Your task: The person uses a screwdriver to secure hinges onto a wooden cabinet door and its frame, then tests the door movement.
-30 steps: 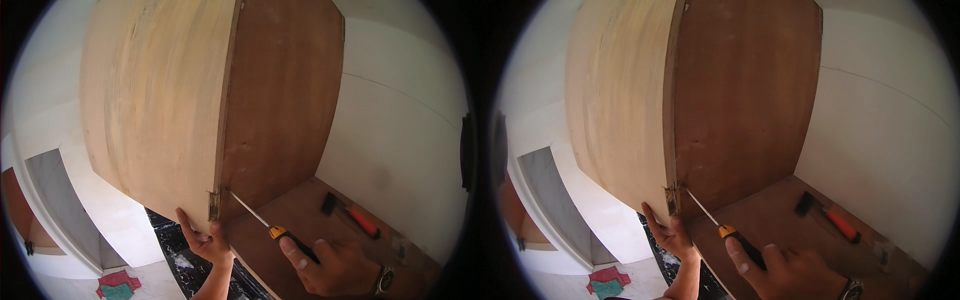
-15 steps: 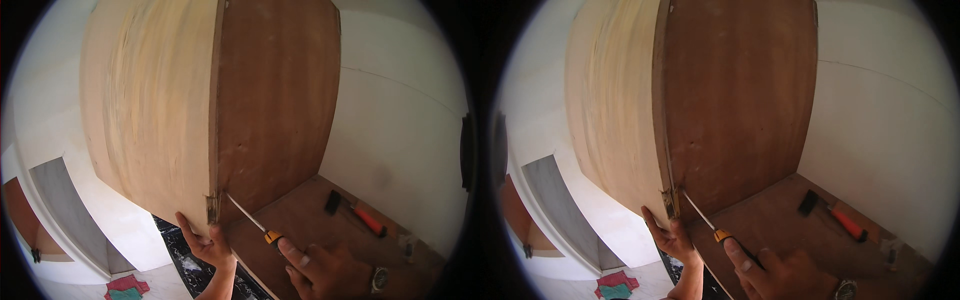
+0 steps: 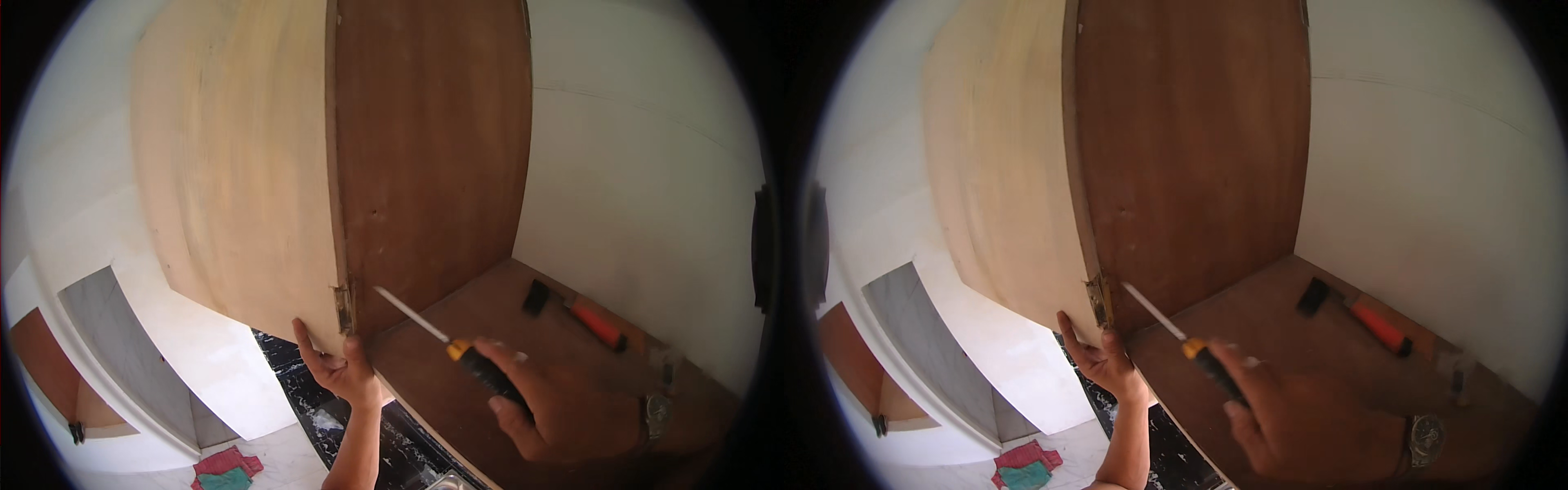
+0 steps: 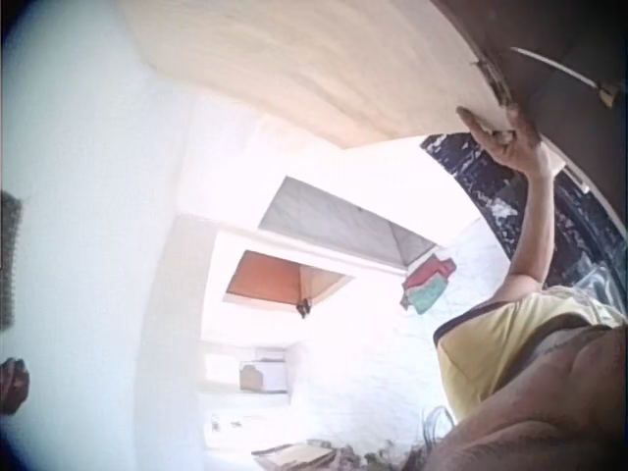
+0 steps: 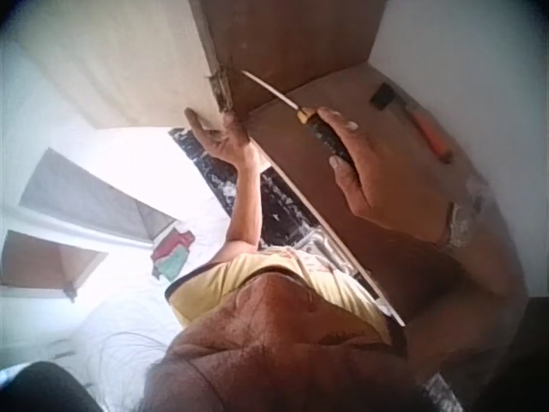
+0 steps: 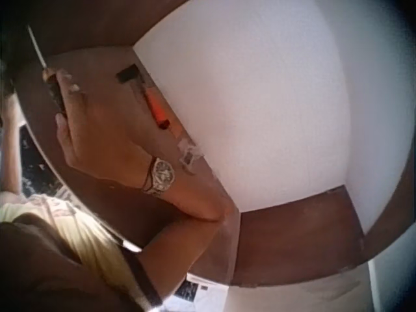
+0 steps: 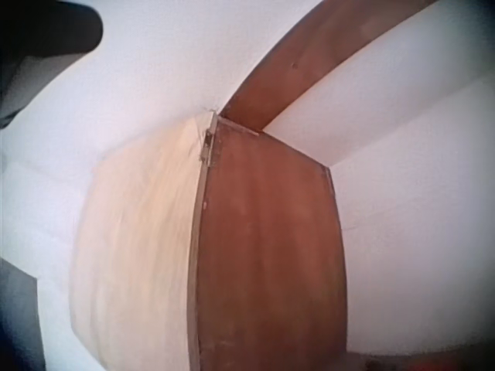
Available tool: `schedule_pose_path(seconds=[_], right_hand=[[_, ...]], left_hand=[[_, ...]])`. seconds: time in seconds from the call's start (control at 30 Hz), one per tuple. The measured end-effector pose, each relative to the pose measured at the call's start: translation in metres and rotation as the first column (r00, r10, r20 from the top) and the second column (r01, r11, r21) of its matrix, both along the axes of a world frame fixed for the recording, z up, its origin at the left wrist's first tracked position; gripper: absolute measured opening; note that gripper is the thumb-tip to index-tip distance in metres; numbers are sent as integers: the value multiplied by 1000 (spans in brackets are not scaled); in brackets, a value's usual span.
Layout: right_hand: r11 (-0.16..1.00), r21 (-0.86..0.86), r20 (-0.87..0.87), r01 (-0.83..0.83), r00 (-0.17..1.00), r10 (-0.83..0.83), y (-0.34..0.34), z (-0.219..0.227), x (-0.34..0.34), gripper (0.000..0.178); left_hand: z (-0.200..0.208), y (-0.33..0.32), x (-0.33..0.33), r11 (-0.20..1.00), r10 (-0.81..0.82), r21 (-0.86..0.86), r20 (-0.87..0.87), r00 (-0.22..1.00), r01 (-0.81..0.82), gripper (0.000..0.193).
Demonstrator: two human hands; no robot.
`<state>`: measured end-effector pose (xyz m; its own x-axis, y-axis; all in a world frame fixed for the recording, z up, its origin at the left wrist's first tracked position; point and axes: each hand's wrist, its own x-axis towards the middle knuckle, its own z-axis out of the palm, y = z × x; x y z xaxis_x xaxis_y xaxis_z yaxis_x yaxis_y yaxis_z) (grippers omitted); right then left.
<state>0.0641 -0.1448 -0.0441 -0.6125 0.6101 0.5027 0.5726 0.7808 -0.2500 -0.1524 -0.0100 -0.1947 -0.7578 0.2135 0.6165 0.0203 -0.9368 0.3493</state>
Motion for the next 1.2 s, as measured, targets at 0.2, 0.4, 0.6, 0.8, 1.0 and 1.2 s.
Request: schedule_pose_path(seconds=[0.2,0.4,0.6,0.8,1.0,1.2], right_hand=[[971,57,181,231,954,-237,30,-36,55,57],[954,159,258,255,922,-290,29,-28,66,49],[959,173,359,226,892,-275,37,-24,62,44],[895,445,233,35,960,-153,47,3,28,35],[947,261,-21,-186,980,198,94,17,-64,28],[979,11,-363,-202,912,192,131,1,-118,26]], left_hand=[[4,-8,-5,995,34,-88,-32,999,-36,90],[7,-14,-6,992,24,-125,-52,998,-30,100],[19,-15,-3,989,-13,-150,6,1000,14,97],[22,-14,1,993,-69,-92,43,997,73,95],[26,-12,-2,986,-151,-59,87,985,157,106],[25,-14,-8,988,-69,-136,43,997,75,106]])
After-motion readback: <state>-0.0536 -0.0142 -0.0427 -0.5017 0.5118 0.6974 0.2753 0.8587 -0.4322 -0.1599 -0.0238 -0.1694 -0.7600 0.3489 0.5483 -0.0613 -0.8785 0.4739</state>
